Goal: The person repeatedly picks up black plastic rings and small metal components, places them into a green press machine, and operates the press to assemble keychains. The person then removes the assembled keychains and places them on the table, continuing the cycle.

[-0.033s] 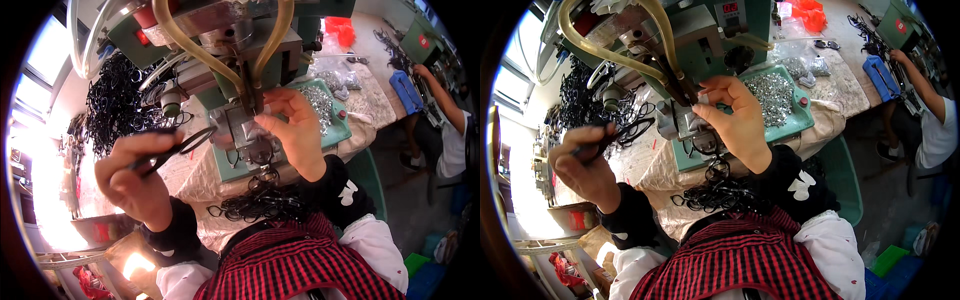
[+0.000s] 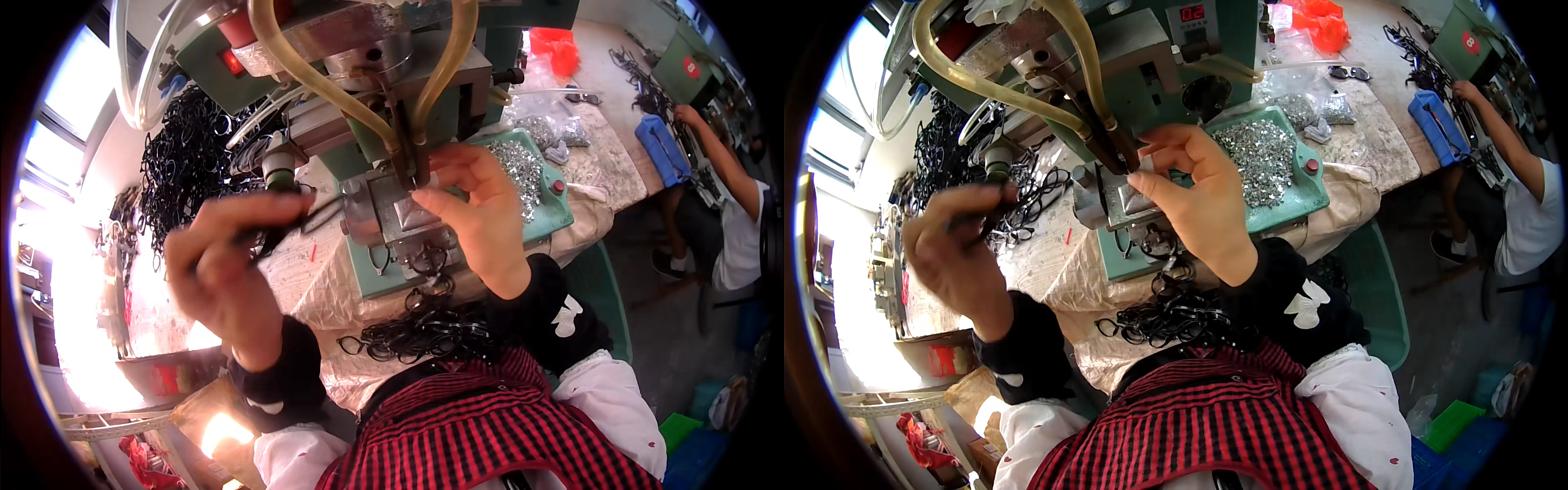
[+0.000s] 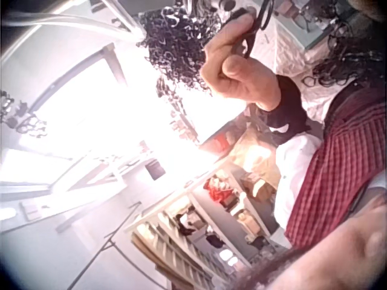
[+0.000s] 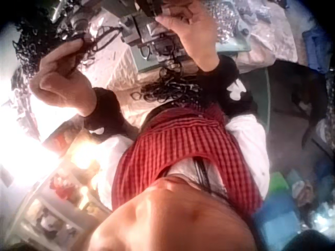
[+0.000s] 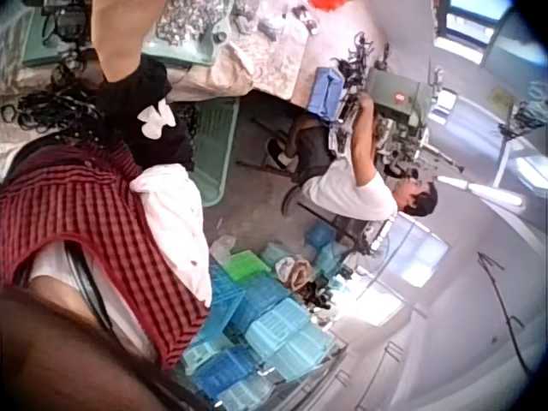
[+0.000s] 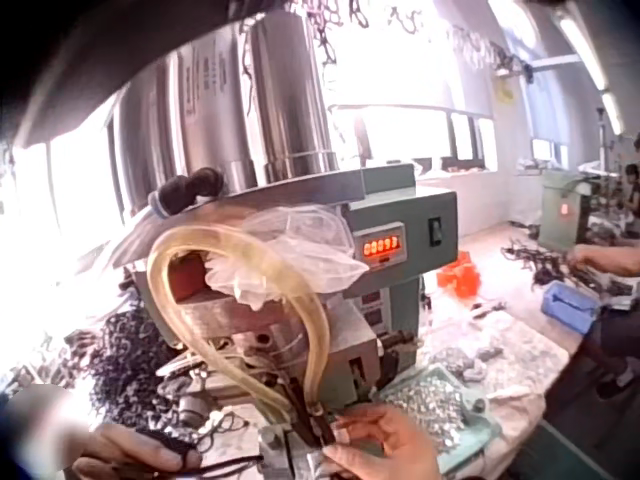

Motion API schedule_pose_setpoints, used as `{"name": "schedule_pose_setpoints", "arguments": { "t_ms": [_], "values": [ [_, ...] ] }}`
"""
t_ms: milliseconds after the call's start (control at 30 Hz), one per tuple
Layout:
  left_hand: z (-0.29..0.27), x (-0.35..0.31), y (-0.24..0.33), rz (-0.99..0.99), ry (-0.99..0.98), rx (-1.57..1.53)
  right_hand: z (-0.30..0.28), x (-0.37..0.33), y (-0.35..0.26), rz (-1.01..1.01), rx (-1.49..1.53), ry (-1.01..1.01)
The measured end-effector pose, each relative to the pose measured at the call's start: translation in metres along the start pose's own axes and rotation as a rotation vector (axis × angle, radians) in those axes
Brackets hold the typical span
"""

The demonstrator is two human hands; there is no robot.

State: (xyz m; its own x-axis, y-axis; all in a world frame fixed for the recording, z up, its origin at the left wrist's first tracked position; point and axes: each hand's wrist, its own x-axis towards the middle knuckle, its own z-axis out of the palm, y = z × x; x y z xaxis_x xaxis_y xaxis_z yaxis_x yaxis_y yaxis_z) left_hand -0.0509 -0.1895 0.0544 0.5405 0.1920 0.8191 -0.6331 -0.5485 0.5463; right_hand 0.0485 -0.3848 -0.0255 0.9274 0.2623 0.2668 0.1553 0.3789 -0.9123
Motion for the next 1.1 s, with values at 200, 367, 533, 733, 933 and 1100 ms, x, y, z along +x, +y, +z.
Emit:
{"name": "schedule_pose_setpoints", "arguments": {
  "t_ms": [200,367,533,733,933,1100],
  "values": [
    [0.011,-0.006,-0.008,0.023,0.019,0.048,0.014,-0.014,-0.018,0.020,-0.028,0.003],
    [0.038,-0.033,0.011,0.662,-0.431,0.275,-0.048,0.000,-0.009,-0.418,-0.830,-0.147],
    [0.066,-0.056,0.002,0.676,-0.574,0.294,-0.125,-0.001,0.045,-0.431,-1.452,0.069],
    [0.072,-0.065,0.001,0.630,-0.527,0.277,-0.130,0.011,0.041,-0.339,-1.220,0.144],
    [0.070,-0.066,0.000,0.604,-0.524,0.278,-0.107,0.008,0.046,-0.623,-1.393,-0.054],
    [0.058,-0.076,-0.001,0.495,-0.526,0.204,-0.117,0.029,0.056,-0.497,-1.544,-0.018]
  ]
}}
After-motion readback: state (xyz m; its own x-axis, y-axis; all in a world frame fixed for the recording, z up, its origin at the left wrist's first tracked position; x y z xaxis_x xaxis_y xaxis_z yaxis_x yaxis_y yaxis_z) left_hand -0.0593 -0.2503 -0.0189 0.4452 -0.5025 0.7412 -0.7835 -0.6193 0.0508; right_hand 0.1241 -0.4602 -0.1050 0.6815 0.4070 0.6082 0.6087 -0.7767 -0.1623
